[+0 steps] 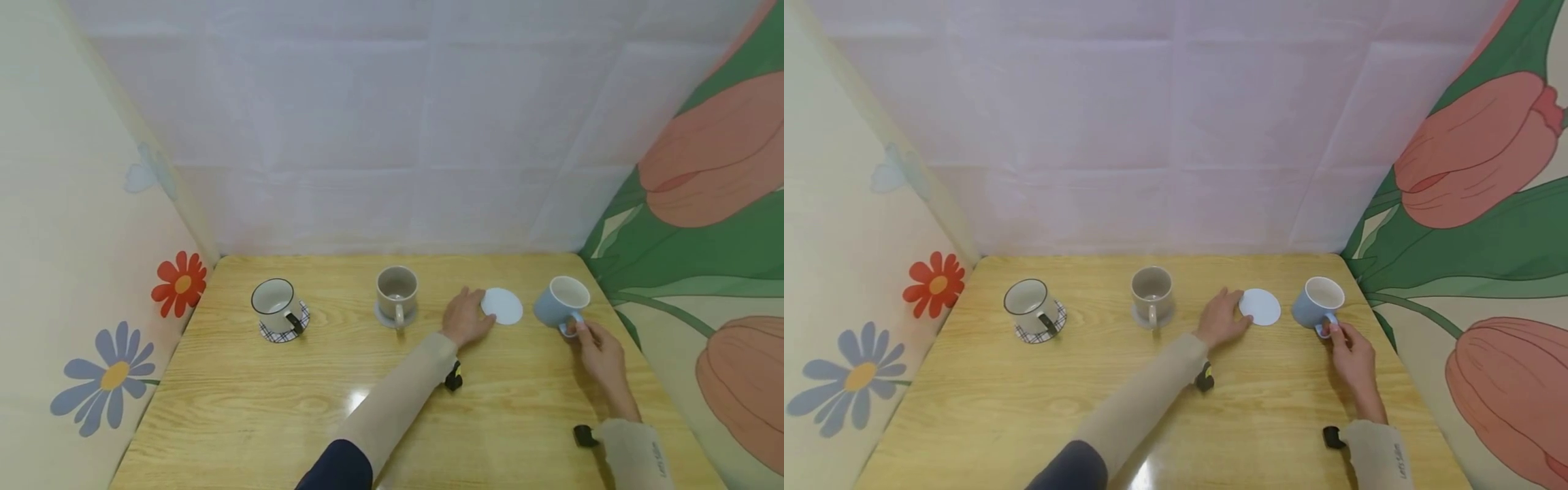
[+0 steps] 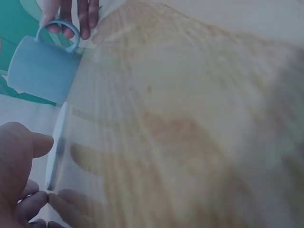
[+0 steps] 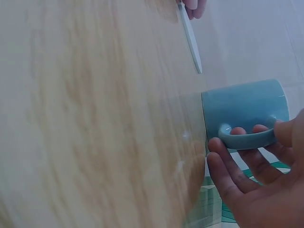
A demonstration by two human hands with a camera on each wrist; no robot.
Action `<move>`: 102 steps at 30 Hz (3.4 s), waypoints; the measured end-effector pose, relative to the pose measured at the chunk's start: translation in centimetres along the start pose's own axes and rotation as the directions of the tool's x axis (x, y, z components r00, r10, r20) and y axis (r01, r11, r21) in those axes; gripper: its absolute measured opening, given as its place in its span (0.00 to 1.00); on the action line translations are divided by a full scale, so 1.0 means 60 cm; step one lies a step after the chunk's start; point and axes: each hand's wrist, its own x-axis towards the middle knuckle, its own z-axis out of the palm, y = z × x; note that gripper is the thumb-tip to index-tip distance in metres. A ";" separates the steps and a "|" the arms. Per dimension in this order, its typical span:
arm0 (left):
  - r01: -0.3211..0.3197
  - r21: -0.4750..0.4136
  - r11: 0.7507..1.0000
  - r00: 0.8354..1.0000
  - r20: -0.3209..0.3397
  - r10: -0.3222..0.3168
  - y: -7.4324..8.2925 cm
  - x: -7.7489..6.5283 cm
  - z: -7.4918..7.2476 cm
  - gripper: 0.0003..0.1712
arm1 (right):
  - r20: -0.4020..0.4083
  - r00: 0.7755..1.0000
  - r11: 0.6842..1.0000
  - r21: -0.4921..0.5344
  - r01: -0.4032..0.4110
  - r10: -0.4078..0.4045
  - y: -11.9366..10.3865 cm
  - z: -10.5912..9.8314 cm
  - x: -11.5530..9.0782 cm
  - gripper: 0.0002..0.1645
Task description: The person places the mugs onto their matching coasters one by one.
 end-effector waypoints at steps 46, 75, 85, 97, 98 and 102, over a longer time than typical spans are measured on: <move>-0.028 0.280 0.960 1.000 0.016 0.024 -0.008 0.006 0.026 0.40 | 0.084 0.995 0.791 0.611 -0.007 -0.056 0.007 0.011 -0.001 0.20; -0.045 0.336 0.941 0.999 -0.010 0.051 -0.016 0.009 0.038 0.40 | 0.036 0.993 0.769 0.635 0.066 -0.115 -0.014 0.013 -0.002 0.16; -0.052 0.326 0.944 0.998 -0.006 0.058 -0.017 0.009 0.033 0.40 | 0.047 0.992 0.797 0.599 0.069 -0.121 -0.025 0.009 -0.003 0.20; -0.049 0.346 0.937 0.998 -0.017 0.059 -0.018 0.013 0.038 0.40 | 0.008 0.988 0.812 0.570 0.121 -0.152 -0.037 0.012 -0.004 0.18; -0.048 0.345 0.937 0.998 -0.014 0.057 -0.017 0.012 0.037 0.40 | 0.004 0.988 0.807 0.577 0.124 -0.155 -0.038 0.012 -0.004 0.17; -0.047 0.330 0.943 0.998 -0.013 0.054 -0.016 0.011 0.035 0.40 | -0.011 0.985 0.773 0.618 0.141 -0.170 -0.043 0.015 -0.006 0.16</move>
